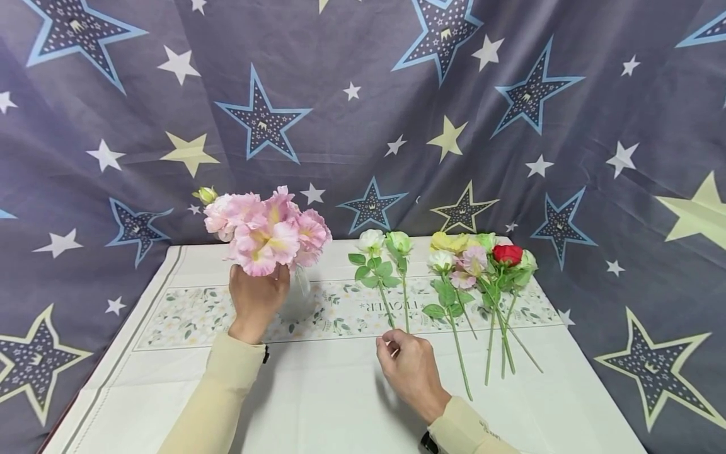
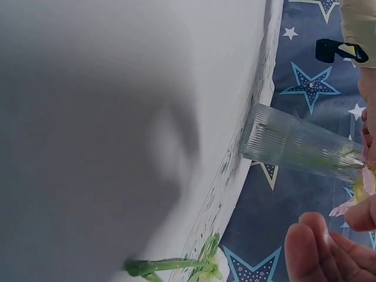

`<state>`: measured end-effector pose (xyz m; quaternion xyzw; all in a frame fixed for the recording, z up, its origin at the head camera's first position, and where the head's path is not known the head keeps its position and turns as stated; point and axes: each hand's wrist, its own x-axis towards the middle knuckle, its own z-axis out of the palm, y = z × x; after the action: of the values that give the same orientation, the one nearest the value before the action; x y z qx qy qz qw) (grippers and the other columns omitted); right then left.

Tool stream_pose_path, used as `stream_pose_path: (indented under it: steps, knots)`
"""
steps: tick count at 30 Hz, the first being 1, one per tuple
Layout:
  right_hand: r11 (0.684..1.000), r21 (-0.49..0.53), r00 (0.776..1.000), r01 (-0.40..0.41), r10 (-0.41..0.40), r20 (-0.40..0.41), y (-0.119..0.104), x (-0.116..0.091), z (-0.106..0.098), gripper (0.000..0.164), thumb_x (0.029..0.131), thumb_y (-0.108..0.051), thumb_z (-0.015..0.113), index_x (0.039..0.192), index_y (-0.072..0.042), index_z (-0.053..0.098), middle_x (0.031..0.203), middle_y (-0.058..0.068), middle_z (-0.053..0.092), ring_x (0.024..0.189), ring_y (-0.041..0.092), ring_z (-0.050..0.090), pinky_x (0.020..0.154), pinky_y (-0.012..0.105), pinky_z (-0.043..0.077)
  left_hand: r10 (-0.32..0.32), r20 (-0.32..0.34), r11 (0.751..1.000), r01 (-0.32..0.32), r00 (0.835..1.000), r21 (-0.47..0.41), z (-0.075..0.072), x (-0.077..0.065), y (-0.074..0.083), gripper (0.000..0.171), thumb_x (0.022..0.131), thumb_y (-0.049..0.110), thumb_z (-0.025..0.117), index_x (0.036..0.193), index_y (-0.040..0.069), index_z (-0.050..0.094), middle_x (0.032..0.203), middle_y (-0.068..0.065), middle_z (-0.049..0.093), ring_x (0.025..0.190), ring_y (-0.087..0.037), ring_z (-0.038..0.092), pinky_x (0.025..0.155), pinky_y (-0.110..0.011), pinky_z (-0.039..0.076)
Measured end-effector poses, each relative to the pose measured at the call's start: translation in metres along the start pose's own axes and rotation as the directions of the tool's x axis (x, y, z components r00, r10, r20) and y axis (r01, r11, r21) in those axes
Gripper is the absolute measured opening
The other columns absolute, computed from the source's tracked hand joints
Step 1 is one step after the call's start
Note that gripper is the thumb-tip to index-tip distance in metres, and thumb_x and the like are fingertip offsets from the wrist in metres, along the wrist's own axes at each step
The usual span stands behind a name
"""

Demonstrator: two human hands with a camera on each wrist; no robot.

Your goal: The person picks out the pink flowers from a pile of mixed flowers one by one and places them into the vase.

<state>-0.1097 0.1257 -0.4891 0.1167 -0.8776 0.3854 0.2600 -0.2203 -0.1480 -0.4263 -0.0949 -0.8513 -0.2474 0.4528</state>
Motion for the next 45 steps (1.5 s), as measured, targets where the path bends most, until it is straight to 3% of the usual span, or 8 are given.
stream_pose_path:
  steps: [4,7,13,20,25,34,40,45]
  knots:
    - [1.000,-0.006,1.000,-0.004,0.004,0.000,0.001,0.000,0.000,0.010,0.084,-0.004,0.079,0.081,-0.013,0.075,0.064,-0.010,0.066,0.054,-0.007,0.055,0.048,0.013,0.045,0.068,-0.015,0.995,-0.067,0.998,0.072,0.002,-0.005,-0.002,0.022,0.094,0.026,0.062,0.085,0.006,0.062,0.080,-0.018,0.064,0.081,-0.042,0.062,0.071,-0.052,0.042]
    - [1.000,-0.009,1.000,-0.005,0.005,0.000,0.001,0.000,0.000,0.010,0.084,-0.004,0.079,0.081,-0.013,0.076,0.064,-0.010,0.066,0.054,-0.007,0.055,0.048,0.013,0.045,0.115,-0.060,0.989,-0.108,0.992,0.101,0.006,-0.013,-0.003,0.022,0.092,0.027,0.067,0.086,0.006,0.064,0.077,-0.016,0.061,0.068,-0.041,0.058,0.061,-0.050,0.038]
    - [1.000,-0.010,1.000,0.005,-0.005,-0.003,0.003,0.000,-0.002,0.010,0.083,-0.003,0.079,0.080,-0.012,0.075,0.064,-0.009,0.067,0.054,-0.007,0.055,0.049,0.013,0.045,0.182,-0.222,0.983,-0.175,0.958,0.050,0.013,-0.033,-0.001,0.019,0.087,0.022,0.074,0.092,0.004,0.071,0.079,-0.015,0.063,0.067,-0.038,0.058,0.058,-0.047,0.037]
    - [1.000,0.005,1.000,-0.011,0.011,-0.003,0.006,0.002,-0.002,0.009,0.084,-0.003,0.078,0.081,-0.011,0.076,0.064,-0.010,0.066,0.053,-0.005,0.055,0.048,0.013,0.045,0.183,-0.272,0.982,-0.190,0.945,-0.001,0.017,-0.051,0.003,0.031,0.083,0.024,0.074,0.107,0.004,0.077,0.090,-0.014,0.072,0.073,-0.034,0.065,0.060,-0.045,0.041]
    - [1.000,0.000,1.000,-0.007,0.007,0.001,0.009,0.003,-0.003,0.008,0.084,-0.004,0.078,0.081,-0.011,0.076,0.065,-0.008,0.068,0.054,-0.004,0.056,0.048,0.013,0.046,0.169,-0.204,0.983,-0.180,0.964,-0.040,0.021,-0.062,0.002,0.030,0.082,0.028,0.077,0.101,0.005,0.076,0.088,-0.013,0.072,0.072,-0.035,0.066,0.059,-0.046,0.043]
    - [0.999,-0.023,1.000,-0.030,0.030,0.005,0.015,0.006,-0.005,0.004,0.086,-0.007,0.078,0.082,-0.009,0.077,0.066,-0.005,0.069,0.053,-0.002,0.058,0.047,0.014,0.046,0.073,-0.052,0.993,-0.078,0.996,-0.091,0.021,-0.076,-0.001,0.033,0.083,0.034,0.077,0.100,0.006,0.077,0.091,-0.012,0.074,0.078,-0.034,0.068,0.064,-0.049,0.048]
    - [0.997,-0.067,1.000,-0.031,0.031,-0.007,0.019,0.010,-0.008,0.006,0.085,-0.006,0.080,0.081,-0.010,0.076,0.066,-0.005,0.069,0.053,-0.002,0.057,0.047,0.014,0.046,0.012,0.048,0.994,-0.007,0.999,-0.105,0.018,-0.082,0.001,0.031,0.081,0.035,0.082,0.099,0.010,0.078,0.095,-0.010,0.076,0.078,-0.033,0.068,0.066,-0.049,0.049]
    - [0.993,-0.120,1.000,-0.024,0.023,-0.013,0.025,0.013,-0.012,0.007,0.085,-0.008,0.082,0.081,-0.010,0.076,0.065,-0.006,0.069,0.052,-0.002,0.057,0.045,0.016,0.044,-0.054,0.144,0.993,0.069,0.988,-0.100,0.013,-0.087,0.003,0.034,0.082,0.039,0.082,0.102,0.012,0.078,0.099,-0.009,0.076,0.083,-0.032,0.068,0.073,-0.049,0.050]
